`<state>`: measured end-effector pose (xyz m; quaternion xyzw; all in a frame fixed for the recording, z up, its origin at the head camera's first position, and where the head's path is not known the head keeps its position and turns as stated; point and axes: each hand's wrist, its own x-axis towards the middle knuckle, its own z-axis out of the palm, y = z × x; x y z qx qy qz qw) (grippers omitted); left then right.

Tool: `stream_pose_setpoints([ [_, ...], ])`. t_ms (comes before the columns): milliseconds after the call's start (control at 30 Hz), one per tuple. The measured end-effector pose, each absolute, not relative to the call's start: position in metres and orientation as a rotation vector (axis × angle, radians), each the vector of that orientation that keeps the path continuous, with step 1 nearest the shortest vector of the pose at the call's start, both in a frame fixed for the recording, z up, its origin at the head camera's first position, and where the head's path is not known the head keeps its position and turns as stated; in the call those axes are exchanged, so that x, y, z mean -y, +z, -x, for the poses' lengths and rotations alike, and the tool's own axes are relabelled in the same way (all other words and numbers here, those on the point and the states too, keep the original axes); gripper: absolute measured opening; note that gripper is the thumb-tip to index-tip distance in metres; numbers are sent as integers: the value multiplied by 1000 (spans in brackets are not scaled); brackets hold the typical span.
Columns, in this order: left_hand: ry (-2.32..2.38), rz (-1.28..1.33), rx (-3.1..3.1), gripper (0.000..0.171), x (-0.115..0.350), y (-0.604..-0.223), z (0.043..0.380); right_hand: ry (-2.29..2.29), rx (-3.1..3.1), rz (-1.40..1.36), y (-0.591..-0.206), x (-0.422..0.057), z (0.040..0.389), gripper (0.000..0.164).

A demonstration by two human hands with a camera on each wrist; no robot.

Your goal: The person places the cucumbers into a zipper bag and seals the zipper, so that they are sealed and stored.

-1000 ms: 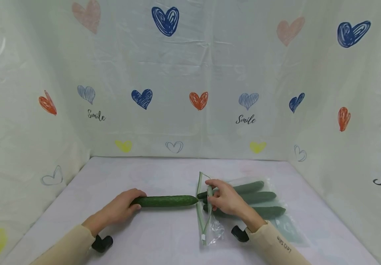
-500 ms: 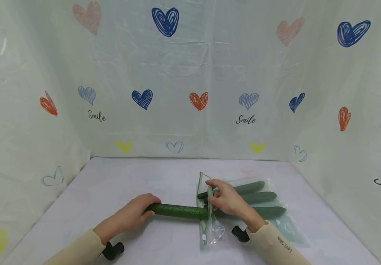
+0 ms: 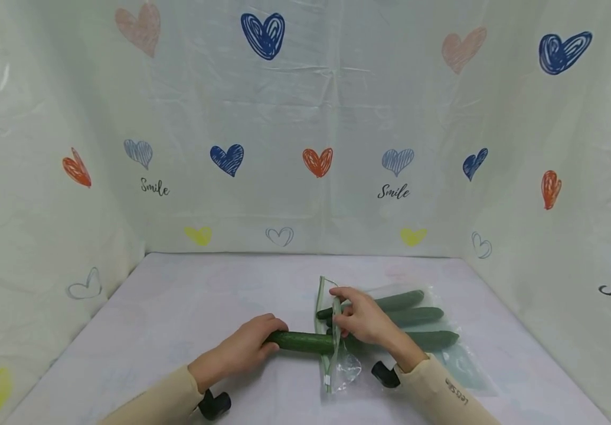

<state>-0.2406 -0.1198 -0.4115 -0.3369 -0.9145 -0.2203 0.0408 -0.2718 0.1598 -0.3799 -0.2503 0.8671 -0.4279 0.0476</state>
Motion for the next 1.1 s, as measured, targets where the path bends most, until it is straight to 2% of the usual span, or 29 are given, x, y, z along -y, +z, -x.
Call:
stream_pose_setpoints([
  [667,-800,1080,2843,26,61,-414,252,-1337,-2654,755,-379,-159,273,51],
  [1100,-728,1067,2906,27,53,-422,251,-1338,-2647,752,-380,-160,273,50],
])
